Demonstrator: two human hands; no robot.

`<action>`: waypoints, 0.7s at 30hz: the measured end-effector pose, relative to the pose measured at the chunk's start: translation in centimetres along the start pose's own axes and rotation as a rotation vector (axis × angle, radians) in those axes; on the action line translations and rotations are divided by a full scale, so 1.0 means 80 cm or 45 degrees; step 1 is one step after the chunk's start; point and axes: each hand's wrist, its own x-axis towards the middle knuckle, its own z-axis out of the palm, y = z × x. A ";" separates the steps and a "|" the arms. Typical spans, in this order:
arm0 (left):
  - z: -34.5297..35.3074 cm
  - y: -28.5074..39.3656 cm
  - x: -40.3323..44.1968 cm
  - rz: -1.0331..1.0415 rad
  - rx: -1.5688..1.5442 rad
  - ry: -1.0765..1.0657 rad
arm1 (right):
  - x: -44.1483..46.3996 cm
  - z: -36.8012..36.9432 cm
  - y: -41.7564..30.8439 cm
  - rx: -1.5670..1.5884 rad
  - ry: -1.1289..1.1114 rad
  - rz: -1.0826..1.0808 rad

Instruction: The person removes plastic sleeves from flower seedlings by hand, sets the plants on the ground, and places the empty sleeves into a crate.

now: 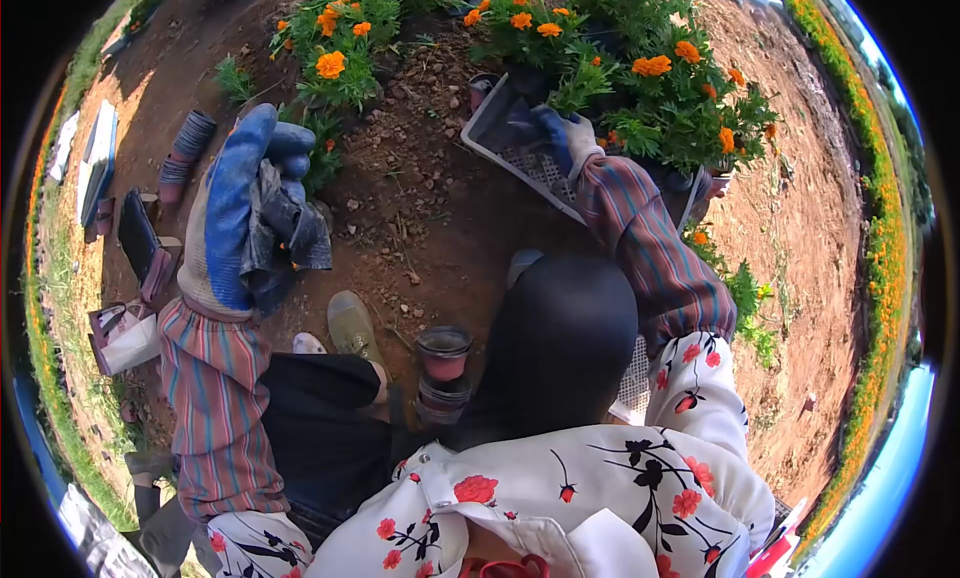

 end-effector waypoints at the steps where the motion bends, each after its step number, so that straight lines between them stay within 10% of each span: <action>1: 0.005 0.001 -0.001 -0.083 -0.043 -0.022 | -0.021 -0.001 -0.023 0.397 -0.110 -0.096; 4: 0.018 -0.007 -0.011 -0.305 0.047 -0.296 | -0.072 -0.022 -0.116 1.207 -0.489 0.255; 8: 0.045 -0.028 -0.016 -0.406 0.235 -0.309 | -0.106 -0.021 -0.194 0.979 -0.793 -0.168; 12: 0.045 -0.042 -0.004 0.046 -0.136 -0.405 | -0.156 -0.005 -0.263 1.226 -1.100 0.048; 21: 0.002 -0.022 -0.024 0.022 -0.002 -0.365 | -0.182 0.051 -0.282 1.182 -1.211 0.097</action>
